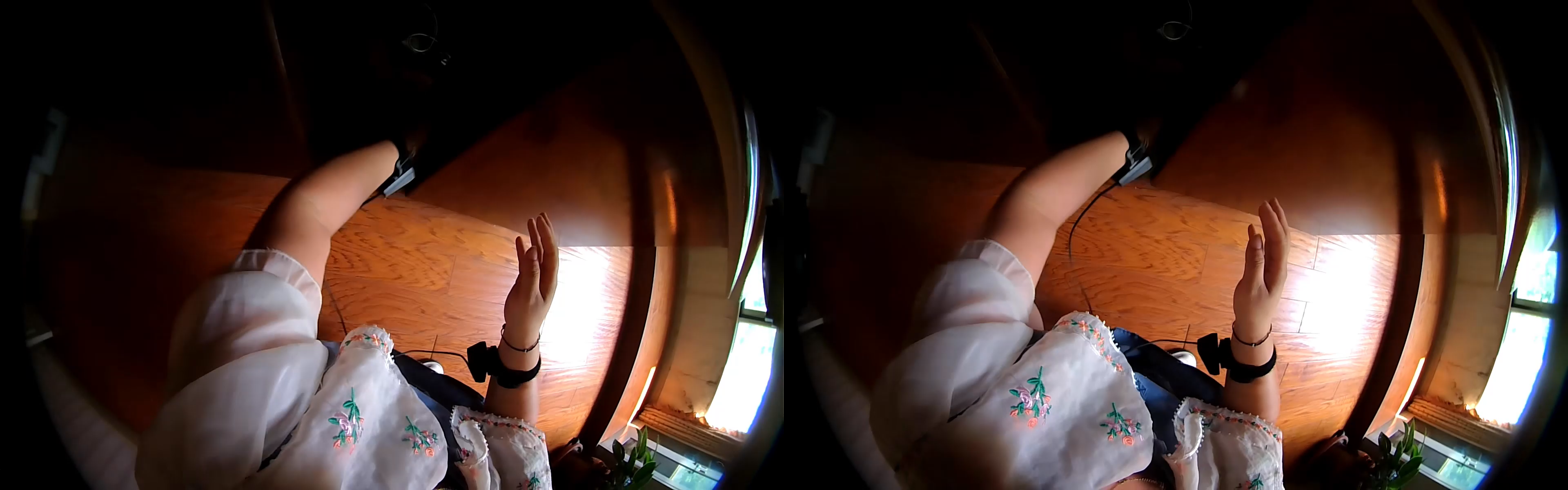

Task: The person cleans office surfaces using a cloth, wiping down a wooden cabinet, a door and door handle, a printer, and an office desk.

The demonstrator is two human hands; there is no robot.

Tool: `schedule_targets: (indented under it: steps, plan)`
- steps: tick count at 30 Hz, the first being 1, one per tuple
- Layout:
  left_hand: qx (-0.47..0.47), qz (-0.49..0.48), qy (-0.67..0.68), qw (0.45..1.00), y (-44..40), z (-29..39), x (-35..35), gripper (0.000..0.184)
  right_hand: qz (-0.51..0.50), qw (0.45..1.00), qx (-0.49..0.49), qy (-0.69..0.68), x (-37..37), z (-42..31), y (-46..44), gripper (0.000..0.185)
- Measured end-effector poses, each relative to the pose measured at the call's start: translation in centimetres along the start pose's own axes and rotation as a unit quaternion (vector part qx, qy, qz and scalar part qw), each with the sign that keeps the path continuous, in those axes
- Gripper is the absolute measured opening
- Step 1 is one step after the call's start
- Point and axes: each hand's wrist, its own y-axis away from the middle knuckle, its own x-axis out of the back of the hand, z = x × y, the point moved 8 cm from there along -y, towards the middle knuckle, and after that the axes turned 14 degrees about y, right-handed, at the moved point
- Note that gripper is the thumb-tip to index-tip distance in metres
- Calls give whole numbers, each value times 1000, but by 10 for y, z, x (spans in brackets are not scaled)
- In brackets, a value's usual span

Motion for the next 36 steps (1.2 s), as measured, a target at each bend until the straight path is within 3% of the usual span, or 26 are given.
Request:
schedule_targets:
  steps: [4,8,10,11,13,14,16,18,20,21,22,23,25,27,30,36]
  plan:
    - [-144,-41,-67,986,-5,144,-39,39,-1,1000,23,-21,22,0,5,34]
    - [-368,-63,-171,912,28,264,-52,41,15,998,54,-20,11,-12,19,33]
    - [-460,-66,-230,855,37,283,-57,42,39,997,66,-9,12,-20,25,32]
    - [-459,-63,-230,856,34,269,-59,42,36,997,66,-9,10,-22,29,32]
    - [-492,117,-68,860,12,230,-40,44,42,997,61,2,19,-32,14,32]
    - [-491,117,-68,860,14,211,-37,44,42,997,60,12,20,-30,15,32]
    - [-334,5,45,942,-5,154,-32,34,38,998,37,17,24,-26,14,32]
    - [-169,31,86,981,-21,48,-3,30,37,999,18,26,27,-17,11,31]
    - [39,72,214,973,-29,-95,32,27,27,998,-6,57,25,-8,10,31]
    - [-108,132,-120,978,-10,-110,26,37,26,998,-15,51,22,-4,8,31]
    - [44,103,-16,994,8,-171,44,37,22,997,-25,63,14,-4,9,31]
    - [106,94,14,990,29,-175,44,37,17,997,-34,73,13,-3,11,31]
    - [138,84,20,987,40,-170,46,36,6,995,-43,86,9,-5,10,30]
    - [119,70,17,990,28,-130,49,35,7,994,-32,103,7,-12,8,32]
    - [35,32,-6,999,-15,-15,50,34,12,995,-18,99,6,-26,6,32]
    - [-249,-38,-117,961,-64,258,-5,33,-27,997,-13,78,-4,-20,-5,30]
